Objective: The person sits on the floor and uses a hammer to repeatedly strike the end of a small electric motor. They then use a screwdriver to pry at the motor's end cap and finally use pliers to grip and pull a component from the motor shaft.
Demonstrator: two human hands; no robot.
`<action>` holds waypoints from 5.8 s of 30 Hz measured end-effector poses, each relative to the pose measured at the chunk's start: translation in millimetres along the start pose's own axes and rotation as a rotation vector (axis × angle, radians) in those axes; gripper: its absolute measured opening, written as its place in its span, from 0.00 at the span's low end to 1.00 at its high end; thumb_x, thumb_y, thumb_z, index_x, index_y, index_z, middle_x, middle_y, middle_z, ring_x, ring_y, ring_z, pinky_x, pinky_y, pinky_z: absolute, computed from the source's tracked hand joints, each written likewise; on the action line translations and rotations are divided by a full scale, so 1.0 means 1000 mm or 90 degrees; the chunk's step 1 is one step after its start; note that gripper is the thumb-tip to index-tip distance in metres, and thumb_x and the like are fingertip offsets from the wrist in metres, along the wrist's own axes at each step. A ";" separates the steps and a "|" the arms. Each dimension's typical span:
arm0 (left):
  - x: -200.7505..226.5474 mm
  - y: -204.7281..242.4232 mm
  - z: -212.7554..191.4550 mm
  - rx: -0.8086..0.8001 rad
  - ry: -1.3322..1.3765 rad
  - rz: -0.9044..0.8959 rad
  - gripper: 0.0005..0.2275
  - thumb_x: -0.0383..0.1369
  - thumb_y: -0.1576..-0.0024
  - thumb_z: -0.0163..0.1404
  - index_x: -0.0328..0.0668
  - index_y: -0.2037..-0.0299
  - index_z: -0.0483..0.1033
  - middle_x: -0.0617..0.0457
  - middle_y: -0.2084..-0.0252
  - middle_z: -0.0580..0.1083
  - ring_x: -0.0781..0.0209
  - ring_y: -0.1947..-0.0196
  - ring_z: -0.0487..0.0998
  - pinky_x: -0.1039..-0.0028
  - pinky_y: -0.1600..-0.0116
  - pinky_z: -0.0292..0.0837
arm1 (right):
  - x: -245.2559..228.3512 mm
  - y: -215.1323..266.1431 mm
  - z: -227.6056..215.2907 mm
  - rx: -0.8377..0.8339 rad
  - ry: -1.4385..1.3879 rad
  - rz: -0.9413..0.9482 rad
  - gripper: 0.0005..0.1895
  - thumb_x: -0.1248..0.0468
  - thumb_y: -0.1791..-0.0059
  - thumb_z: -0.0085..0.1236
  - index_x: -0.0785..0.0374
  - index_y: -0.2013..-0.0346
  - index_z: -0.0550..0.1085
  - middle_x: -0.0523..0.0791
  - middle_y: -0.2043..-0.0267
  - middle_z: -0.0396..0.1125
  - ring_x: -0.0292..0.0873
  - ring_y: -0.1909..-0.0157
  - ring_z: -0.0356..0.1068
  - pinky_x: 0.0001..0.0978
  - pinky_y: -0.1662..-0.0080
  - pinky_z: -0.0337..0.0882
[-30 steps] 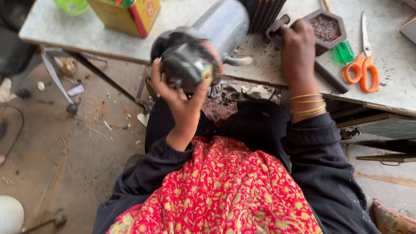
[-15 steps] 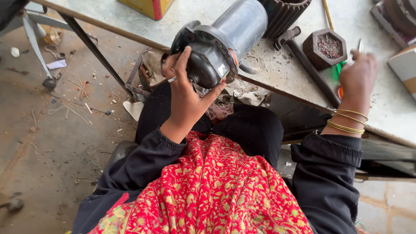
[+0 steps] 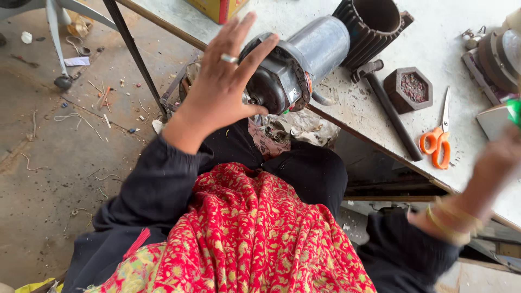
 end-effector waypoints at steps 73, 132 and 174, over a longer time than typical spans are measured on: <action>0.026 -0.025 0.055 -0.094 0.327 -0.037 0.39 0.48 0.52 0.70 0.51 0.33 0.63 0.44 0.21 0.56 0.35 0.20 0.52 0.46 0.17 0.43 | -0.252 0.284 -0.028 -0.396 -1.155 0.770 0.33 0.60 0.43 0.44 0.71 0.26 0.52 0.41 0.75 0.55 0.28 0.82 0.51 0.18 0.81 0.53; 0.045 -0.020 0.056 -0.043 0.318 -0.025 0.35 0.45 0.49 0.69 0.47 0.36 0.63 0.50 0.27 0.64 0.34 0.21 0.52 0.49 0.19 0.51 | -0.285 0.205 -0.098 -0.330 -0.052 -0.045 0.32 0.61 0.49 0.56 0.62 0.30 0.63 0.44 0.56 0.69 0.39 0.62 0.72 0.34 0.64 0.71; 0.035 -0.048 0.059 -0.139 0.371 0.014 0.32 0.52 0.56 0.67 0.52 0.42 0.74 0.58 0.37 0.75 0.47 0.23 0.58 0.43 0.21 0.26 | -0.291 0.221 -0.101 -0.427 0.226 0.071 0.31 0.62 0.48 0.55 0.62 0.30 0.64 0.48 0.64 0.60 0.38 0.76 0.60 0.30 0.76 0.61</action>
Point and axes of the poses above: each hand's wrist, its own y-axis away from the middle knuckle, its own z-axis out of the palm, x = y × z, the point moved 1 cm from there along -y, towards the middle knuckle
